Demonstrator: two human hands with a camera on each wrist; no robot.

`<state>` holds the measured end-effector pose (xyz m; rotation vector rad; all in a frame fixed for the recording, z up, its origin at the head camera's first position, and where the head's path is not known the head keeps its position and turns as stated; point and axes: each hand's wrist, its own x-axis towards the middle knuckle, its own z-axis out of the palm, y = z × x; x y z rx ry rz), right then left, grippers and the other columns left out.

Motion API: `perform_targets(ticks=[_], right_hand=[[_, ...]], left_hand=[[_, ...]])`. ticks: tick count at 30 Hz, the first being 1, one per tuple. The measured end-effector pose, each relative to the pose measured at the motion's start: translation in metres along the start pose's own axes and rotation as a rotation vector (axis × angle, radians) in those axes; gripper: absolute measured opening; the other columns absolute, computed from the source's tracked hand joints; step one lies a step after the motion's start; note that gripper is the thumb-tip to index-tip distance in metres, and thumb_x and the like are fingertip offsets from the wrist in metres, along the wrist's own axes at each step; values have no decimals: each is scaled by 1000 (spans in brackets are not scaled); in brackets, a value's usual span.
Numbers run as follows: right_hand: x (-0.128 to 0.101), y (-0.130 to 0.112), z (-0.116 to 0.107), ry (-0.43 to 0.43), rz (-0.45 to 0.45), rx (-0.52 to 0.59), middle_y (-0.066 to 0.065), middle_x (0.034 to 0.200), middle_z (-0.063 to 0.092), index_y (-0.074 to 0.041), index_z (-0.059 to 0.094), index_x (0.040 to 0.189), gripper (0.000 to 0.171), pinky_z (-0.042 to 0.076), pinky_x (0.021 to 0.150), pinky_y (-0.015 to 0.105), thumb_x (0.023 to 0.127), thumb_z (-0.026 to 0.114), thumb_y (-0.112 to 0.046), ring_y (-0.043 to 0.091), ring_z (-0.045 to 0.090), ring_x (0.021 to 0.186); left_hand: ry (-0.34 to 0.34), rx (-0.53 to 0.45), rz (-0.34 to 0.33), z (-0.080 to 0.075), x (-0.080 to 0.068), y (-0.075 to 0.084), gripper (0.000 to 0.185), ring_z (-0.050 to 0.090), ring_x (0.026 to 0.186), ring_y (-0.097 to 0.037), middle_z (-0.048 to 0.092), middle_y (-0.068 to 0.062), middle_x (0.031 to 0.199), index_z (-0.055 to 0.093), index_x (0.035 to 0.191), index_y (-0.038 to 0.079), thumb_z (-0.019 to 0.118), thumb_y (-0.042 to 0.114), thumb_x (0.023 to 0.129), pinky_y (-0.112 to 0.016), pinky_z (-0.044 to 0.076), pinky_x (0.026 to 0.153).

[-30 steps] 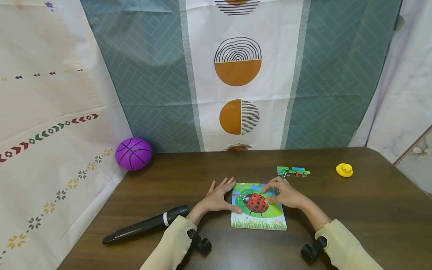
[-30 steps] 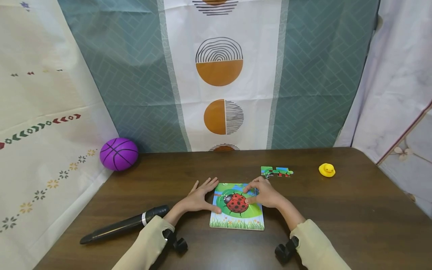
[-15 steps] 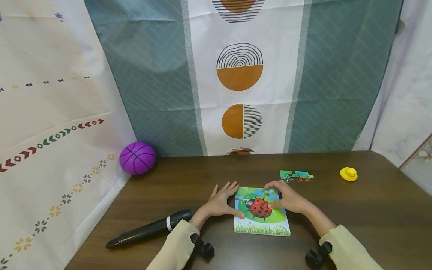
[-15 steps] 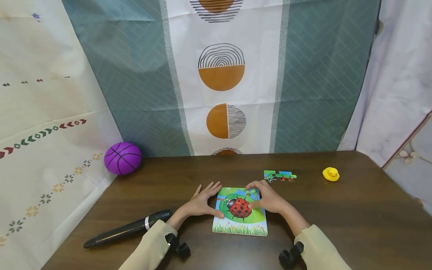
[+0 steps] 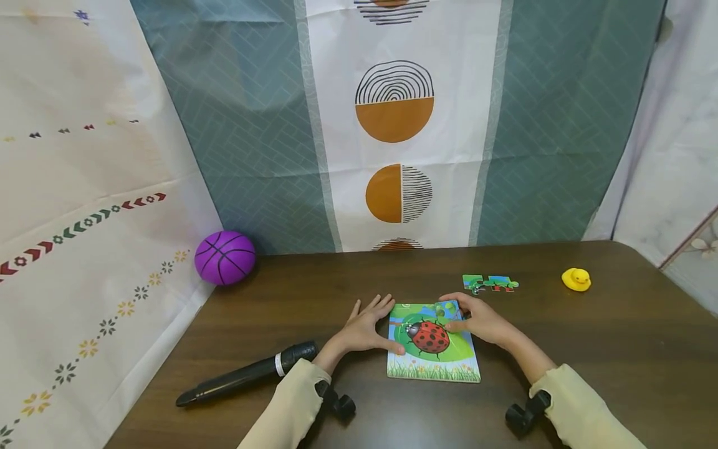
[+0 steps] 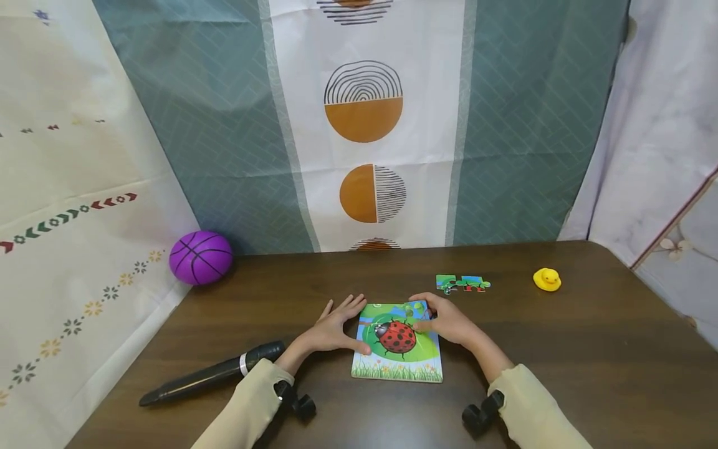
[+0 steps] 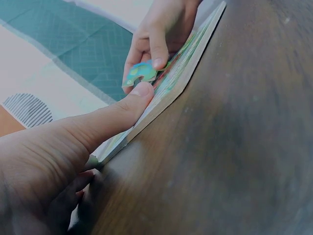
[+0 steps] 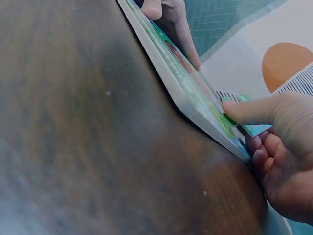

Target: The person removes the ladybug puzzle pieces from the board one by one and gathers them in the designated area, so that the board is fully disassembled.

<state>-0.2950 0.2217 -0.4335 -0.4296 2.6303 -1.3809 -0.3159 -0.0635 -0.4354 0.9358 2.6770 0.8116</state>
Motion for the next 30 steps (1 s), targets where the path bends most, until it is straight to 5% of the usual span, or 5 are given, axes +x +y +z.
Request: perform_targets(ticks=[4, 17, 30], right_hand=[[-4, 3, 4, 5, 42, 45, 5, 81, 50, -9, 50, 131, 52, 38, 61, 28, 86, 67, -25, 16, 45, 74], [2, -1, -1, 81, 40, 43, 11, 99, 56, -4, 54, 124, 43, 39, 68, 30, 91, 61, -30, 18, 46, 81], [1, 5, -5, 140, 75, 128, 6, 91, 56, -4, 48, 130, 48, 46, 68, 29, 94, 54, -36, 15, 51, 77]], left_hand=[[-6, -2, -3, 5, -3, -1, 102, 7, 149, -25, 15, -1, 159, 22, 150, 16, 76, 51, 70, -60, -6, 115], [-8, 8, -9, -3, 3, 0, 103, 4, 149, -24, 13, 0, 159, 20, 150, 19, 75, 53, 71, -59, -8, 115], [-4, -7, 7, 0, 1, -1, 102, 6, 149, -26, 14, -1, 159, 22, 150, 16, 75, 53, 71, -61, -7, 114]])
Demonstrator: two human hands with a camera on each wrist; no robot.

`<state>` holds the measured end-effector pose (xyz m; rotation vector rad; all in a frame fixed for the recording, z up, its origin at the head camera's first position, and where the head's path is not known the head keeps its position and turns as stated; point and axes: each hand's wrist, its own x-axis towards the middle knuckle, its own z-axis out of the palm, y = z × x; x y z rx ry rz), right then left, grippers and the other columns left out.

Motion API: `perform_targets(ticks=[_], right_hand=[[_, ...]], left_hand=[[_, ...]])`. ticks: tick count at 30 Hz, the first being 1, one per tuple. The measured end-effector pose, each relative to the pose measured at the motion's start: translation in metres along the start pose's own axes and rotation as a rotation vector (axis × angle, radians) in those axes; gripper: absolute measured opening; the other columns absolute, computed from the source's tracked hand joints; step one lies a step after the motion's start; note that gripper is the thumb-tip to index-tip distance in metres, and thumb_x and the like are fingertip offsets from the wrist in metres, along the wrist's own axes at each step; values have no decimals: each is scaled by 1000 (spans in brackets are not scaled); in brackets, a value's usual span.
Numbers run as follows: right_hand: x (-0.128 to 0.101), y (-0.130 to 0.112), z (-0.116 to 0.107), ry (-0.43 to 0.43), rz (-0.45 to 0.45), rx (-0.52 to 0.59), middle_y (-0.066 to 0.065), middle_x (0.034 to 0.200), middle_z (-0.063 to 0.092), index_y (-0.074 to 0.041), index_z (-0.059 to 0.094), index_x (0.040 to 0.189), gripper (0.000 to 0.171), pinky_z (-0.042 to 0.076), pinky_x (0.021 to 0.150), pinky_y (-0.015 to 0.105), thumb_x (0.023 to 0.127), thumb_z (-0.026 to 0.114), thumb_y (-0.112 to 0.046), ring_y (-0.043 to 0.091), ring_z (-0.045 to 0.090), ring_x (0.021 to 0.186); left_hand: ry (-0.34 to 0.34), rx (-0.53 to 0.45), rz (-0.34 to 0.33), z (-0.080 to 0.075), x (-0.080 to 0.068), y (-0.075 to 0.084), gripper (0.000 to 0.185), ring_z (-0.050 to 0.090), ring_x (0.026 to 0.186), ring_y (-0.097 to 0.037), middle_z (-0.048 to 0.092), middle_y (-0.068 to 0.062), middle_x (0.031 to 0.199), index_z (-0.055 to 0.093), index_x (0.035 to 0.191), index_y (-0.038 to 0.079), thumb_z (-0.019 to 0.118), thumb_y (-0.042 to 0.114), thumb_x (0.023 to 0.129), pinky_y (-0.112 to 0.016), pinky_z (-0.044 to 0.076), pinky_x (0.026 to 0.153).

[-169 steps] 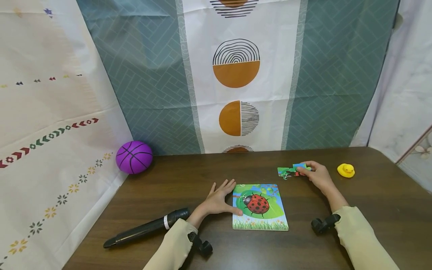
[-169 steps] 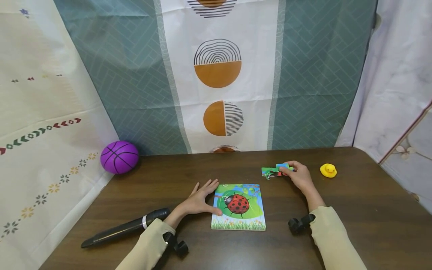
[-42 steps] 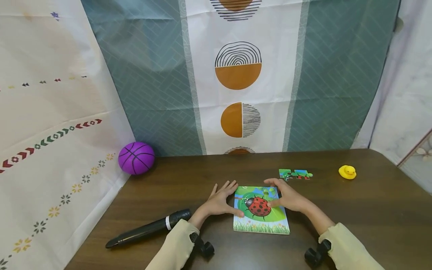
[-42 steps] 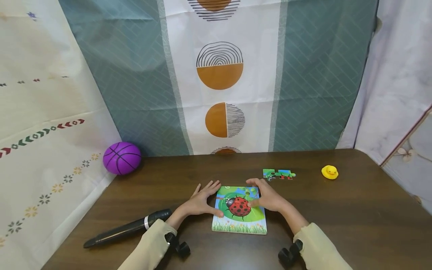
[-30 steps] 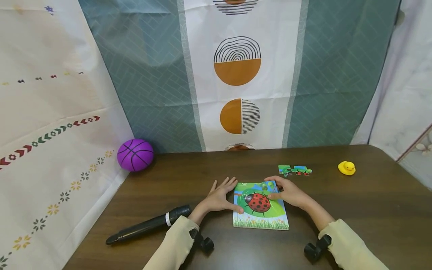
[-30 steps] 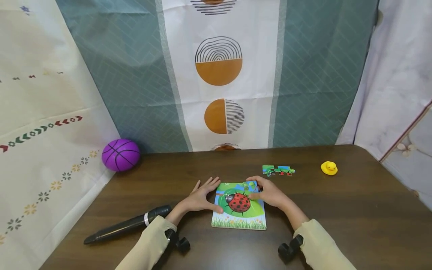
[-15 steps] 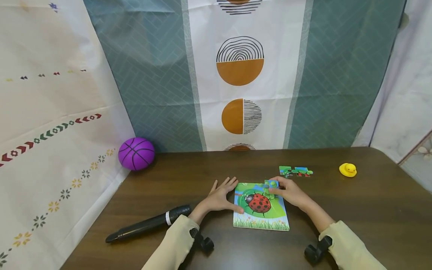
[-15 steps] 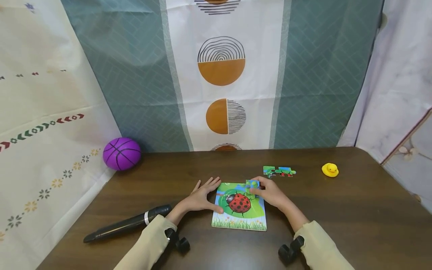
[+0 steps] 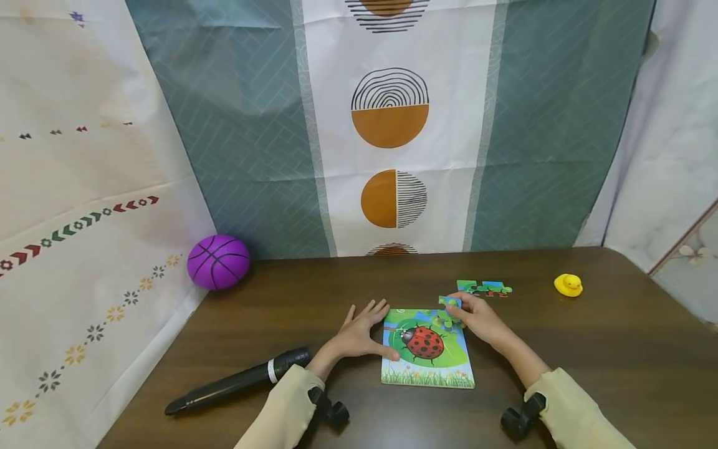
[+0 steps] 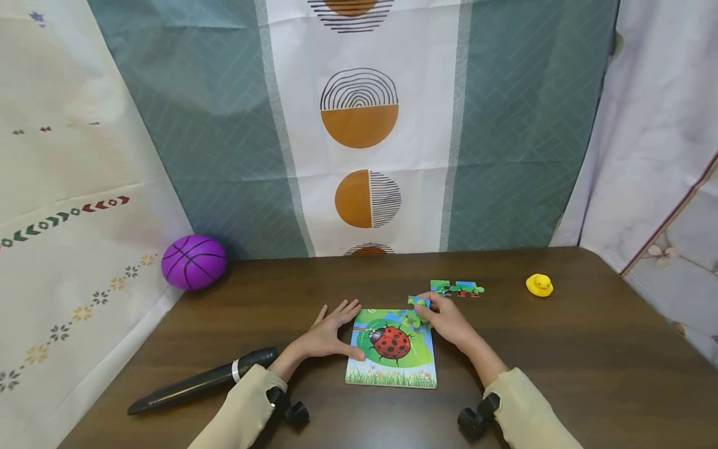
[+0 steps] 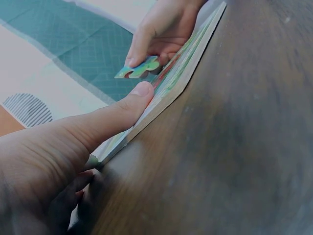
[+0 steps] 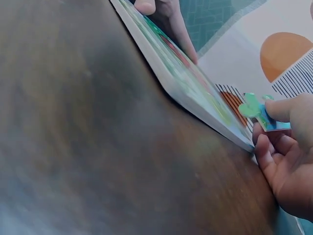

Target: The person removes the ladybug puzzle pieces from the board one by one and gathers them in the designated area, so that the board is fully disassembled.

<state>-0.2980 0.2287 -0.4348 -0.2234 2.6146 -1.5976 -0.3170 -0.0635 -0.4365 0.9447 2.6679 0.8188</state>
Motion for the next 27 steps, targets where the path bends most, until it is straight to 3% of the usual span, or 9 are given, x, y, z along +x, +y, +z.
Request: perform_targets(ticks=[6, 15, 20, 27], right_hand=[[-2, 4, -9, 67, 11, 84, -7, 84, 62, -3, 43, 131, 52, 49, 69, 28, 92, 58, -34, 15, 56, 73], [-3, 16, -52, 265, -13, 48, -26, 74, 59, -3, 46, 128, 52, 50, 66, 22, 92, 57, -40, 5, 54, 71], [-11, 34, -80, 378, 37, 35, -35, 75, 53, -1, 42, 129, 58, 47, 64, 19, 92, 55, -43, 2, 51, 71], [-14, 51, -110, 429, 69, -11, -39, 75, 48, 4, 40, 126, 55, 47, 61, 18, 93, 54, -38, -6, 51, 68]], left_hand=[[-7, -3, -8, 2, -3, 0, 103, 5, 149, -26, 13, -1, 159, 21, 150, 17, 74, 54, 71, -61, -8, 114], [-3, 13, -11, -2, 1, 3, 104, 5, 149, -26, 14, -2, 159, 21, 150, 17, 74, 55, 70, -60, -8, 114], [3, 5, -7, 0, -3, 3, 102, 7, 148, -27, 15, -2, 159, 22, 150, 16, 75, 53, 70, -61, -6, 114], [2, 8, -3, -4, -1, 3, 103, 7, 148, -27, 15, -3, 159, 22, 150, 15, 75, 52, 70, -61, -6, 114]])
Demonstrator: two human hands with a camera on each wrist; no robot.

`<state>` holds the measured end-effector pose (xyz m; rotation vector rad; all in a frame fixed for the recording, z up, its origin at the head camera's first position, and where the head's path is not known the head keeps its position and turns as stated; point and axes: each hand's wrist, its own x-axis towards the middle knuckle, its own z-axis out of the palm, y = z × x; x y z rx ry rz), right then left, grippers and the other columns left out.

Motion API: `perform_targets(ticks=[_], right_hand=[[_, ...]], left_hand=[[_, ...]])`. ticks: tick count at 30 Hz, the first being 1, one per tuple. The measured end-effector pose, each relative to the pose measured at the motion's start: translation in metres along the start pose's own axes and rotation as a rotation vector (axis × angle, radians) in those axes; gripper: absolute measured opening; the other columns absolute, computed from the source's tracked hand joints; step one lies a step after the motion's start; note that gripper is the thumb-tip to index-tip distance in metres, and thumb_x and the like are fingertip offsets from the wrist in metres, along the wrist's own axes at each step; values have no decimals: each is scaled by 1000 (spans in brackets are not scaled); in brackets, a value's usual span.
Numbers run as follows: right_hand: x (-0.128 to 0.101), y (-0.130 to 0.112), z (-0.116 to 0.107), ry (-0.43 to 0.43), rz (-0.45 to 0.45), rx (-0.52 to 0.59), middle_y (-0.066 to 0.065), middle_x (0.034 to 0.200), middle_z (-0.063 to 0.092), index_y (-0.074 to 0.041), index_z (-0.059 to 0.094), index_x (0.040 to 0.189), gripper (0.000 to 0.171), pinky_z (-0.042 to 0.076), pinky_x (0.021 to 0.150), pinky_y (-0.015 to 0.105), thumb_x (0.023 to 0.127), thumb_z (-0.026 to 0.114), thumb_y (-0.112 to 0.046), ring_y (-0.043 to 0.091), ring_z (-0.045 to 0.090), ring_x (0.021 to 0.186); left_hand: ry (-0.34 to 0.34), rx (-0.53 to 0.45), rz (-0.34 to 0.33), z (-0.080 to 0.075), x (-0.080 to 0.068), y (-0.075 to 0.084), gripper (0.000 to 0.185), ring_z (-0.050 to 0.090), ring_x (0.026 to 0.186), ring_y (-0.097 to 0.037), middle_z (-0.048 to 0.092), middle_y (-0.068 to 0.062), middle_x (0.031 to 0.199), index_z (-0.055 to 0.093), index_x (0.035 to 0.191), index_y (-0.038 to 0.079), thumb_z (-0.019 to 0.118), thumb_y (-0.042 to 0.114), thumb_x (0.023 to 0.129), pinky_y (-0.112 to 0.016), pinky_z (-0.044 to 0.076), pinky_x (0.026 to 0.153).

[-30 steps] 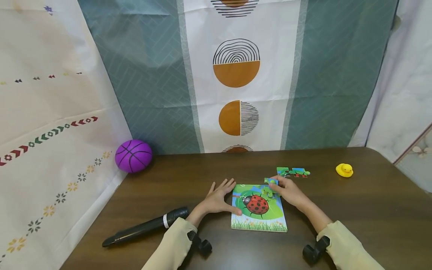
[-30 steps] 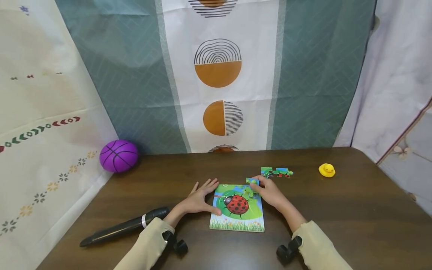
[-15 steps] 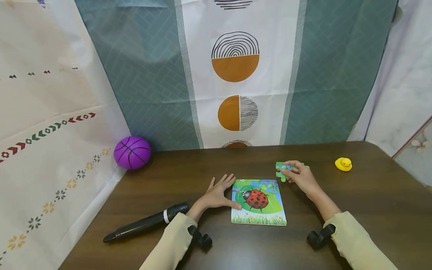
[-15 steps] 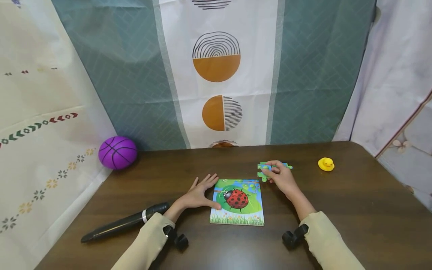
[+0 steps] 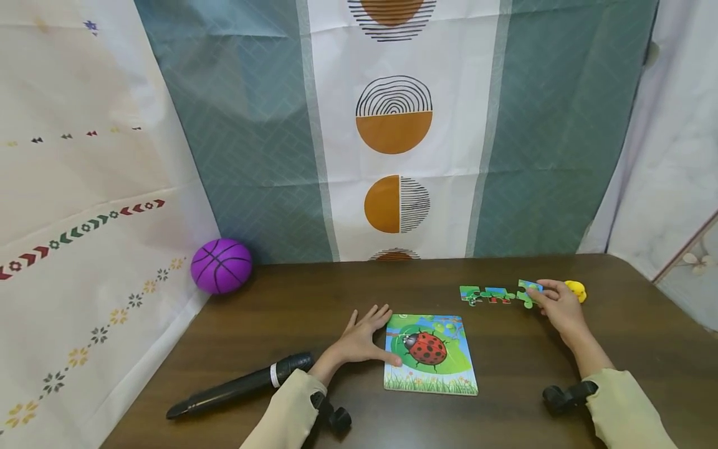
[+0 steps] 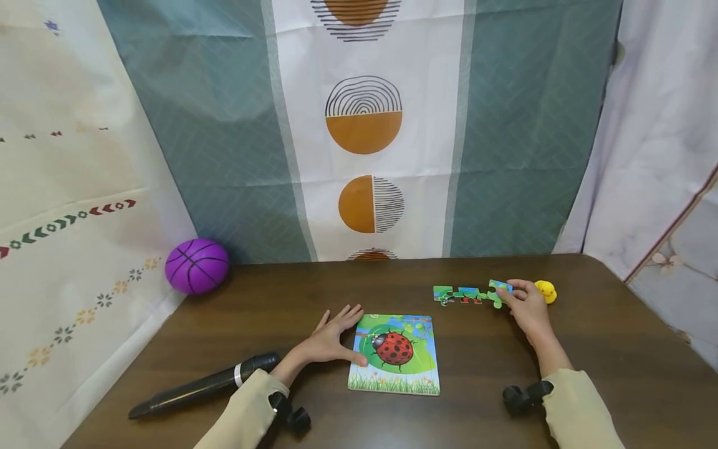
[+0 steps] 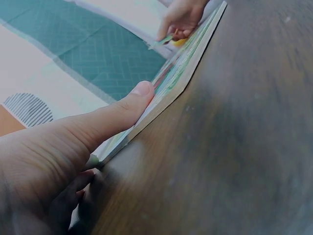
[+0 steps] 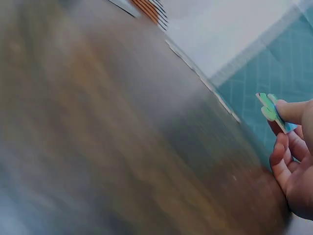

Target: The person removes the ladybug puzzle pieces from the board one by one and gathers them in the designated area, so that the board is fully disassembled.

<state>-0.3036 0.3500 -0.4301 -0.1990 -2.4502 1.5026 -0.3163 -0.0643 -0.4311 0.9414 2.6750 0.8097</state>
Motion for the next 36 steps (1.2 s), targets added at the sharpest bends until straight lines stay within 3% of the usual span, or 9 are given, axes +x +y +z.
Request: perform_targets(ticks=[4, 10, 12, 16, 18, 20, 25, 28, 36], right_hand=[[-2, 10, -5, 38, -9, -5, -34, 74, 52, -3, 47, 118, 45, 46, 58, 17, 92, 57, -39, -7, 50, 66], [6, 6, -2, 28, -4, -89, -34, 74, 49, 1, 45, 129, 58, 46, 59, 16, 92, 54, -42, -11, 48, 67], [7, 6, 0, 30, -5, -132, -25, 81, 54, 2, 46, 130, 58, 45, 59, 15, 92, 53, -42, -13, 46, 67], [8, 12, 1, 50, -20, -205, 13, 103, 63, 2, 49, 128, 55, 42, 60, 12, 93, 53, -40, -18, 40, 69], [9, 15, 1, 58, -21, -237, 25, 114, 59, 2, 50, 127, 55, 41, 62, 13, 93, 53, -41, -13, 44, 75], [10, 16, 1, 58, -26, -263, 28, 117, 58, 2, 51, 126, 55, 41, 63, 15, 93, 53, -41, -8, 46, 78], [9, 18, 1, 58, -47, -314, 30, 115, 59, 4, 53, 123, 52, 43, 67, 26, 93, 53, -39, 23, 60, 87], [11, 17, 2, 42, -51, -352, 31, 115, 59, 4, 53, 123, 53, 45, 70, 35, 94, 52, -40, 40, 58, 98], [12, 10, 1, 15, -43, -410, 31, 115, 57, 5, 54, 122, 54, 43, 75, 46, 94, 50, -41, 42, 55, 99]], left_hand=[[-5, -12, 8, 2, -1, 0, 104, 5, 149, -27, 14, -4, 159, 20, 150, 15, 74, 55, 70, -60, -8, 114], [-7, 11, -6, -6, 1, -2, 107, 4, 149, -25, 12, -2, 159, 19, 151, 17, 72, 61, 69, -59, -8, 115], [-12, 21, -17, -5, 0, -3, 107, 3, 149, -23, 12, 0, 159, 18, 151, 18, 72, 59, 69, -58, -9, 115], [-4, 18, -17, -1, -2, -3, 104, 4, 149, -24, 13, 0, 159, 19, 151, 19, 73, 57, 70, -58, -8, 115], [-4, 11, -18, 2, -2, -2, 103, 5, 149, -23, 14, 0, 159, 20, 150, 19, 74, 55, 70, -58, -8, 115], [-1, 6, -16, 3, -2, -2, 103, 5, 149, -23, 14, 0, 159, 21, 150, 19, 74, 55, 70, -59, -7, 115], [-14, 2, -17, 4, -2, -2, 103, 5, 149, -23, 14, 0, 159, 21, 150, 18, 74, 55, 70, -59, -8, 115], [-17, 5, -17, 2, -2, -1, 103, 5, 149, -24, 14, -1, 159, 21, 150, 18, 74, 55, 71, -59, -8, 115], [-6, 3, -15, 2, -2, 1, 104, 4, 149, -25, 14, -1, 159, 20, 150, 18, 72, 58, 70, -59, -8, 115]])
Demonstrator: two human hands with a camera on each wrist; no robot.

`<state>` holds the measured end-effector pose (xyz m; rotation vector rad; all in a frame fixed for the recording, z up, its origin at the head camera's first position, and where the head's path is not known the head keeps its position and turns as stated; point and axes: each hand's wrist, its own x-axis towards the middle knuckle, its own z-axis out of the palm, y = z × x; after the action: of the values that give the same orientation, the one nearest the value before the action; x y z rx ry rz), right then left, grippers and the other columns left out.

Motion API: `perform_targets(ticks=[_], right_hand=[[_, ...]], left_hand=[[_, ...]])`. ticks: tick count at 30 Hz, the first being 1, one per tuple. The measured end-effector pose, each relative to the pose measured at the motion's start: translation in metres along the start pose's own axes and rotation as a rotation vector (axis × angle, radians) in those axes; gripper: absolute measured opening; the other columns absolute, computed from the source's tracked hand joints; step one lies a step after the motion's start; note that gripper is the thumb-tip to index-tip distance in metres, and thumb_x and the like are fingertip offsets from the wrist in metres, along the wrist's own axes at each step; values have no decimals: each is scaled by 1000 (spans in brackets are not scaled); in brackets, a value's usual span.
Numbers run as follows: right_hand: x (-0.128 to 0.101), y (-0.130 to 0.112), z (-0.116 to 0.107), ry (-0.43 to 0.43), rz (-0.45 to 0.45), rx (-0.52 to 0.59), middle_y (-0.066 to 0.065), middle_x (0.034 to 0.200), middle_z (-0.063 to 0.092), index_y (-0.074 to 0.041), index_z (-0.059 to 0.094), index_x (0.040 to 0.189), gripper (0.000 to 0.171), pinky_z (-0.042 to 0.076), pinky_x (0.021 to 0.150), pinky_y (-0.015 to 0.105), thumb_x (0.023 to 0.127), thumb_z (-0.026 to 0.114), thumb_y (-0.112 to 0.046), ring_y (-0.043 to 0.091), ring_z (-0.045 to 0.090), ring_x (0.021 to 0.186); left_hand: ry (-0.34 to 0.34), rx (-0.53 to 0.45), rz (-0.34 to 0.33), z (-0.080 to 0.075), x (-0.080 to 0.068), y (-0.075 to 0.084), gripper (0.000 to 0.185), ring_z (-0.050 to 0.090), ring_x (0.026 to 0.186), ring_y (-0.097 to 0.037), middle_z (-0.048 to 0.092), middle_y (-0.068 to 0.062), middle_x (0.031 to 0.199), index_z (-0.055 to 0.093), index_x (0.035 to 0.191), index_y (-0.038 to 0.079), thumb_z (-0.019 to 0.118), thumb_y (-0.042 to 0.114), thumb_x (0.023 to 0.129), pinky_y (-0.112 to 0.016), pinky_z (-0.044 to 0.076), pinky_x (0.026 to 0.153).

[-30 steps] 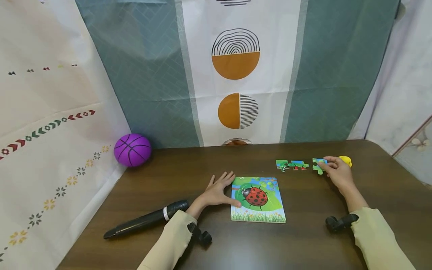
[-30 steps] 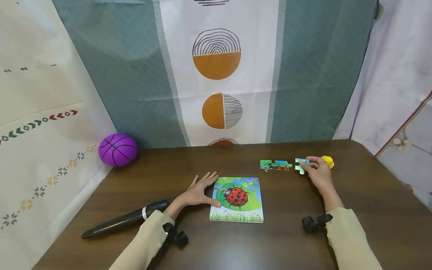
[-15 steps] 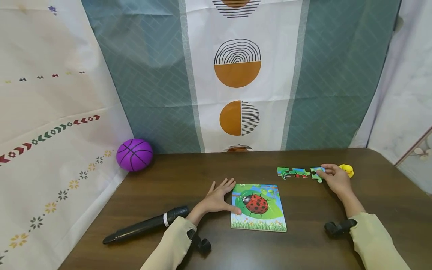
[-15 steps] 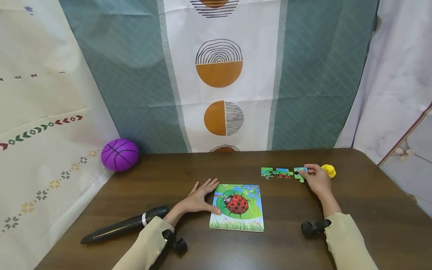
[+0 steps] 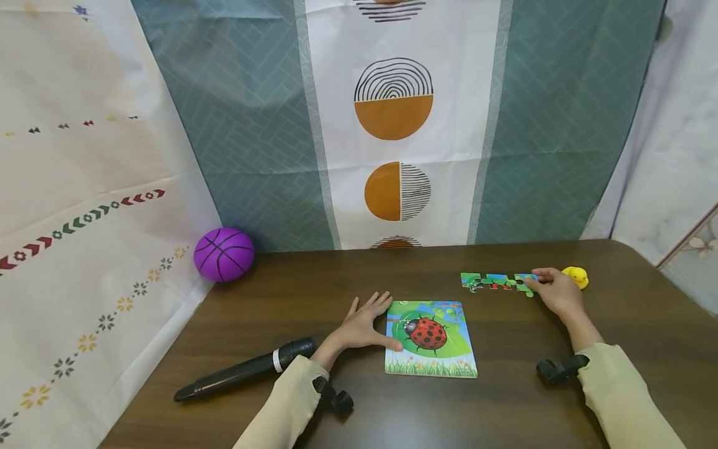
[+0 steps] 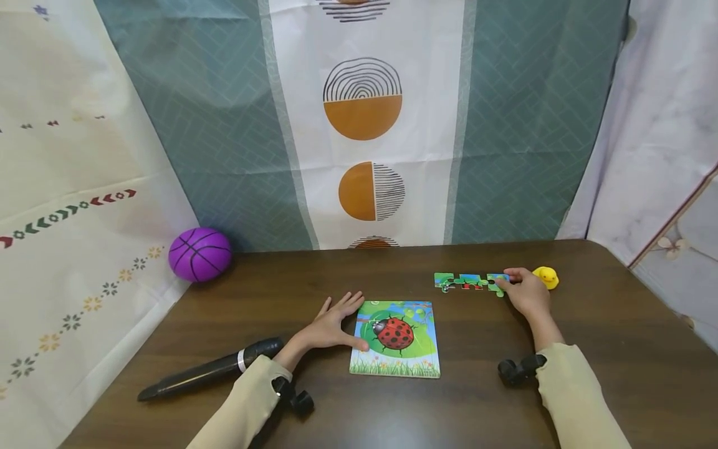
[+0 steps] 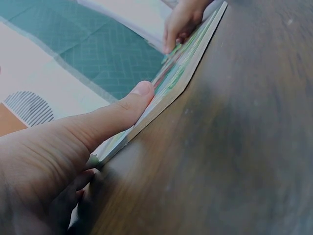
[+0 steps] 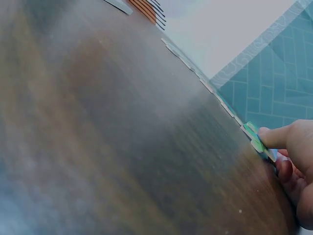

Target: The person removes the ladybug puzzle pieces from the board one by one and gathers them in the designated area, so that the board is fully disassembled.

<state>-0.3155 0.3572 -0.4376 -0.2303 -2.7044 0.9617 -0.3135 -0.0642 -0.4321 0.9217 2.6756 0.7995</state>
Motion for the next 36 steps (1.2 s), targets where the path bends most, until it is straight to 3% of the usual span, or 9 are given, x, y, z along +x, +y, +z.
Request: perform_targets(ticks=[9, 28, 31, 36], right_hand=[[-3, -3, -3, -52, 16, -43, 31, 120, 53, 6, 52, 123, 57, 42, 78, 50, 95, 48, -43, 45, 52, 103], [-3, -5, -1, 21, 6, -12, 31, 118, 57, 6, 54, 122, 50, 41, 77, 49, 95, 51, -36, 45, 53, 102], [-6, -8, 3, 86, 20, 35, 29, 112, 59, 6, 55, 121, 46, 41, 72, 40, 95, 52, -31, 40, 55, 96], [-6, -36, 12, 160, -25, 89, 18, 100, 60, 0, 58, 118, 44, 37, 61, 24, 93, 54, -35, 18, 50, 77]], left_hand=[[-6, -1, -6, 2, -2, 1, 103, 6, 149, -23, 14, 1, 159, 20, 150, 18, 74, 54, 71, -58, -7, 115], [-3, -7, -4, 0, -2, 2, 102, 6, 149, -24, 14, 0, 159, 20, 150, 18, 74, 53, 71, -58, -7, 115], [-2, -6, -2, 2, -3, 1, 102, 7, 149, -24, 15, 0, 159, 21, 150, 17, 75, 51, 71, -58, -6, 115], [9, -1, 6, -1, -1, 2, 102, 8, 149, -25, 15, -1, 159, 22, 150, 16, 76, 51, 71, -59, -6, 115]])
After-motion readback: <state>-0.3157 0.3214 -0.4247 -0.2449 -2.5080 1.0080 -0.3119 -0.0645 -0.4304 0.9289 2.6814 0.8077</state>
